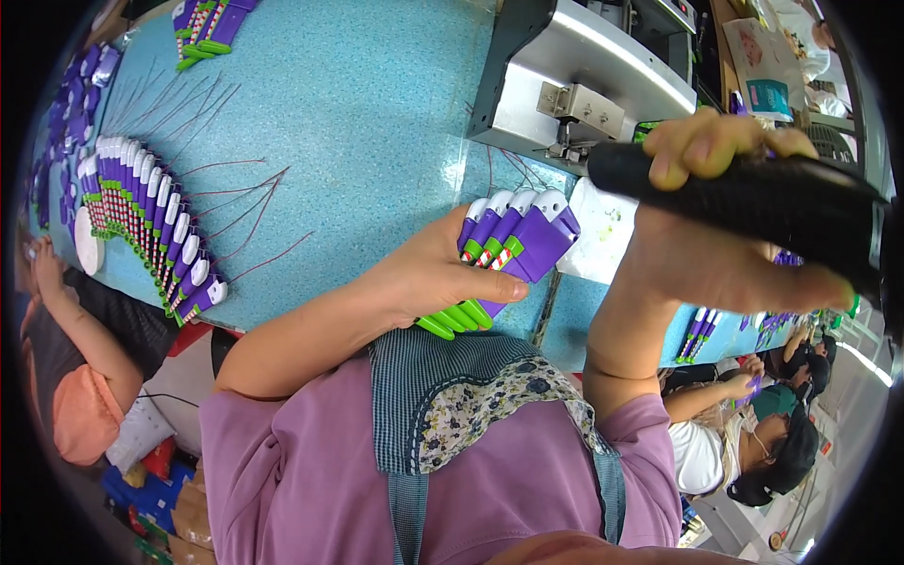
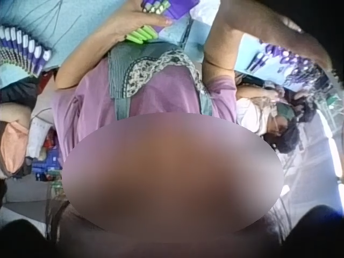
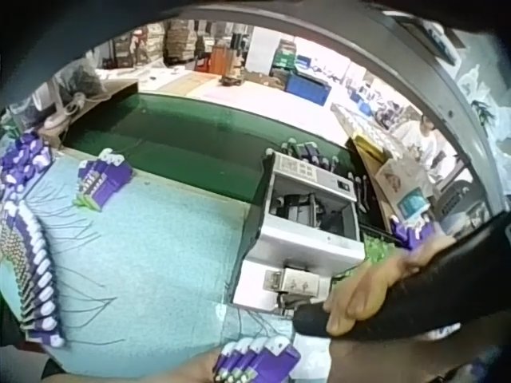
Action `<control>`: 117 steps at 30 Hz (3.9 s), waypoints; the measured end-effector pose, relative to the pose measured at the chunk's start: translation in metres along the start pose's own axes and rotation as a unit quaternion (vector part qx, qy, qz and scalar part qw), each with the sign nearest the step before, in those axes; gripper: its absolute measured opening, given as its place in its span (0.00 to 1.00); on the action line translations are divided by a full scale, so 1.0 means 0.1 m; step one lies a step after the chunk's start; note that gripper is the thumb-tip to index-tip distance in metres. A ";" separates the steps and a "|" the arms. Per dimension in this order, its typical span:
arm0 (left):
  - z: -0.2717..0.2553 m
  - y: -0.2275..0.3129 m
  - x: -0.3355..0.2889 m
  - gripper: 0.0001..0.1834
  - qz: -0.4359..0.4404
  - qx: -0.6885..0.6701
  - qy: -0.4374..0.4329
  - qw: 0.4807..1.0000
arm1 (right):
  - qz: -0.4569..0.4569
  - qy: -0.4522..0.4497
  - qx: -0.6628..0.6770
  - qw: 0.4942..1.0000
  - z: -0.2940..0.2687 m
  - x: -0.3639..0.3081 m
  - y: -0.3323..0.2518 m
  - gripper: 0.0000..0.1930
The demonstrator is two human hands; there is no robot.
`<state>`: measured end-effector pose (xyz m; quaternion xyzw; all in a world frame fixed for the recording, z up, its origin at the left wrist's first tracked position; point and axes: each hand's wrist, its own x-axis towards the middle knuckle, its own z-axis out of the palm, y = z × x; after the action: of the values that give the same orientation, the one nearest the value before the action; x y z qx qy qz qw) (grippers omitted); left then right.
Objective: The person places plastic toy parts into a container, then holds toy assemblies and drives screws into them using an electric screwdriver.
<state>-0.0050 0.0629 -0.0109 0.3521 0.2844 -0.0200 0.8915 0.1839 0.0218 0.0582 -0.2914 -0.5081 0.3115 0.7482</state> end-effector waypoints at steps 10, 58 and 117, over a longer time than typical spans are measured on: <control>0.00 0.04 0.01 0.30 0.005 -0.013 -0.024 1.000 | 0.054 0.063 0.004 0.997 0.26 -0.31 0.17 0.48; 0.04 -0.03 -0.01 0.36 0.011 0.043 0.001 0.999 | 0.041 0.060 0.023 0.997 0.40 -0.40 0.21 0.49; -0.02 -0.11 -0.05 0.32 -0.054 -0.069 0.028 0.996 | -0.014 0.001 -0.026 1.000 0.08 -0.06 0.03 0.50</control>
<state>-0.0132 0.0551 -0.0165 0.2743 0.3286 -0.0384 0.9030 0.1740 0.0200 0.0545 -0.3046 -0.5191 0.2874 0.7450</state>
